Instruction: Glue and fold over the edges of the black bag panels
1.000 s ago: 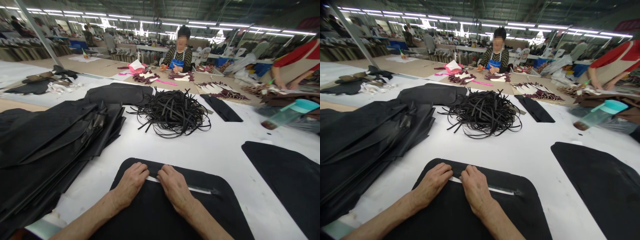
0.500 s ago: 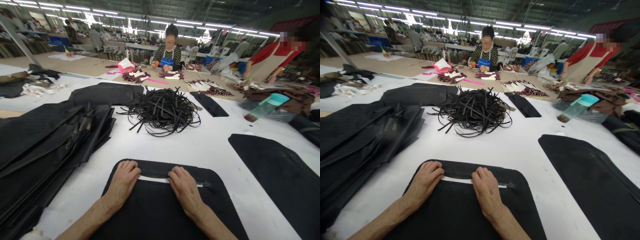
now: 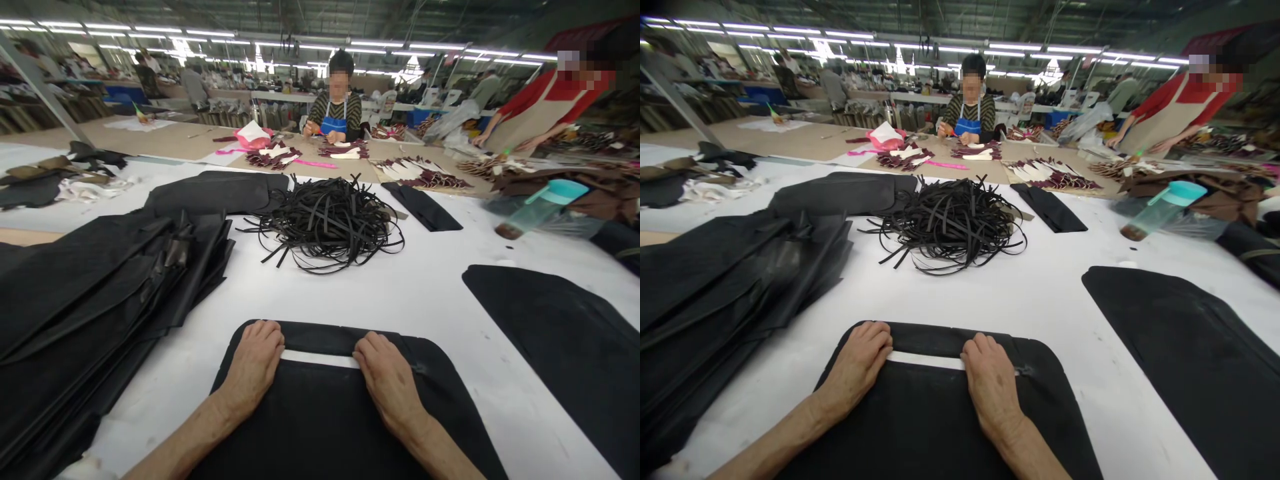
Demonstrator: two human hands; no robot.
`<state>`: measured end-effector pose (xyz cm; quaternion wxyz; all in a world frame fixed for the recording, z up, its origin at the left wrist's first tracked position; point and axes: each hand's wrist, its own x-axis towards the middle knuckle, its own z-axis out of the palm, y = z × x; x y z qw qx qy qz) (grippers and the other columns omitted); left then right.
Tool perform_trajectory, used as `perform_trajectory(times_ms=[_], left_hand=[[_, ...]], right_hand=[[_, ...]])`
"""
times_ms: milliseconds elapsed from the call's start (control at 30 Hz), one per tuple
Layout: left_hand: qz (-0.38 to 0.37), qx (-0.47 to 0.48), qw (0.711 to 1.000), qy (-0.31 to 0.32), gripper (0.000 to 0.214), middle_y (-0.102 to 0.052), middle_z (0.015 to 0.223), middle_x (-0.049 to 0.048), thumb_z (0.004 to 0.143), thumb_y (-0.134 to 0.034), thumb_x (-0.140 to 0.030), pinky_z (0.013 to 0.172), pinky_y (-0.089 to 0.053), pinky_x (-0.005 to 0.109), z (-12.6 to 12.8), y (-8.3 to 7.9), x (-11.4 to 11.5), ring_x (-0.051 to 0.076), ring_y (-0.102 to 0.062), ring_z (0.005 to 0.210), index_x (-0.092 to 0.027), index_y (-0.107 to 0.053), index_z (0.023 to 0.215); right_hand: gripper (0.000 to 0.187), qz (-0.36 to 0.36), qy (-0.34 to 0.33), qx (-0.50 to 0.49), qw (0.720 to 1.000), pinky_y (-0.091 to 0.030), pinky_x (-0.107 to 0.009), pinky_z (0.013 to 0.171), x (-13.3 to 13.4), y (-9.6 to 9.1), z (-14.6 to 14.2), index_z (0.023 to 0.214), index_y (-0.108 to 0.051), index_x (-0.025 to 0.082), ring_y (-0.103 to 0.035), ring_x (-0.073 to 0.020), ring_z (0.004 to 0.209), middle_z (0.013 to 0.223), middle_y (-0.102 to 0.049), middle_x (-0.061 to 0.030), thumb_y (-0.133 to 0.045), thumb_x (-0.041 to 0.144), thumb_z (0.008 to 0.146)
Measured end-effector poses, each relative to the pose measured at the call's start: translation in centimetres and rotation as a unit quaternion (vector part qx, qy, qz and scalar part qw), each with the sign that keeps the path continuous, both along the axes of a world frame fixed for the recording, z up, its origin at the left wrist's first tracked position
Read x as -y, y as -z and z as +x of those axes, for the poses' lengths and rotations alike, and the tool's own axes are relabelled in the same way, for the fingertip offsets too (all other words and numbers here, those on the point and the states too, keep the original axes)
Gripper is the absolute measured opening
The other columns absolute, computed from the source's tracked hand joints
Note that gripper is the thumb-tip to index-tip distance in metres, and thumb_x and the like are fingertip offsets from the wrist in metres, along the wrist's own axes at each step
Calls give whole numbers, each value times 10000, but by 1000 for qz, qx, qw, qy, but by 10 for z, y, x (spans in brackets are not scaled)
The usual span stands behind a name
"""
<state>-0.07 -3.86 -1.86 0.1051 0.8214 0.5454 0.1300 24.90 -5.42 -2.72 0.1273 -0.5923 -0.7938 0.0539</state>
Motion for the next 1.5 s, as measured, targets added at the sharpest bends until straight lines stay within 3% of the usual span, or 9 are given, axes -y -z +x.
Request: perform_trajectory(times_ms=[133,367,500,600,733,933,1067,1300,1500], left_hand=[[-3,-22,999,-45,222,-561,878,59,870,-363,-126,768,-395,390,9,-6,0,214,-492,833,-175,-556,773],[-1,-64,992,-106,212,-551,814,62,826,-381,-100,692,-386,358,20,-10,-1,209,-491,767,-176,-531,696],[14,-88,989,-116,166,-542,842,69,803,-387,-65,685,-386,362,23,-9,3,219,-486,774,-159,-524,806],[32,-109,991,-65,244,-548,896,82,787,-364,-3,722,-385,385,27,-5,6,236,-484,819,-147,-522,904],[44,-129,985,105,295,-578,922,47,798,-407,-9,779,-391,355,27,-2,5,209,-497,838,-178,-535,1002],[119,-219,935,252,462,-591,915,76,826,-338,-13,761,-388,362,18,-5,3,212,-525,821,-132,-407,1267],[145,-250,918,270,553,-575,834,49,814,-347,-4,698,-375,350,22,-6,3,204,-517,746,-182,-341,1338],[103,-276,924,243,633,-565,782,28,762,-401,-10,710,-389,372,42,-13,1,221,-532,734,-285,-372,1331],[115,-246,928,255,494,-587,984,82,805,-393,-42,788,-387,382,6,-7,0,233,-520,878,-166,-438,1281]], right_hand=[[201,-8,29,46,998,-351,-329,699,-1,-3,-4,732,-540,198,-486,-208,748,774,-542,-39,-435,138,893],[183,-92,64,74,991,-350,-322,690,-6,-18,-12,747,-560,195,-522,-211,772,814,-592,-51,-451,128,878],[171,-111,69,73,989,-355,-309,683,-10,-23,-12,752,-578,192,-546,-208,785,824,-616,-50,-467,123,861],[174,-131,72,70,986,-359,-287,670,-14,-27,-11,747,-593,190,-570,-195,787,814,-632,-45,-472,134,858],[170,-154,75,64,983,-356,-263,651,-19,-32,-10,722,-603,189,-588,-176,765,786,-643,-36,-489,128,833],[154,-173,89,55,979,-358,-266,656,-20,-35,-10,735,-617,186,-594,-183,772,813,-654,-44,-498,131,817],[163,-182,98,48,977,-360,-264,661,-21,-39,-10,728,-622,183,-595,-182,771,803,-656,-42,-494,136,817],[146,-183,104,42,977,-351,-274,658,-21,-39,-11,730,-624,183,-590,-191,774,798,-653,-43,-503,142,801],[147,-186,105,21,977,-344,-263,655,-19,-39,-8,721,-606,187,-572,-172,755,788,-639,-29,-496,143,809]])
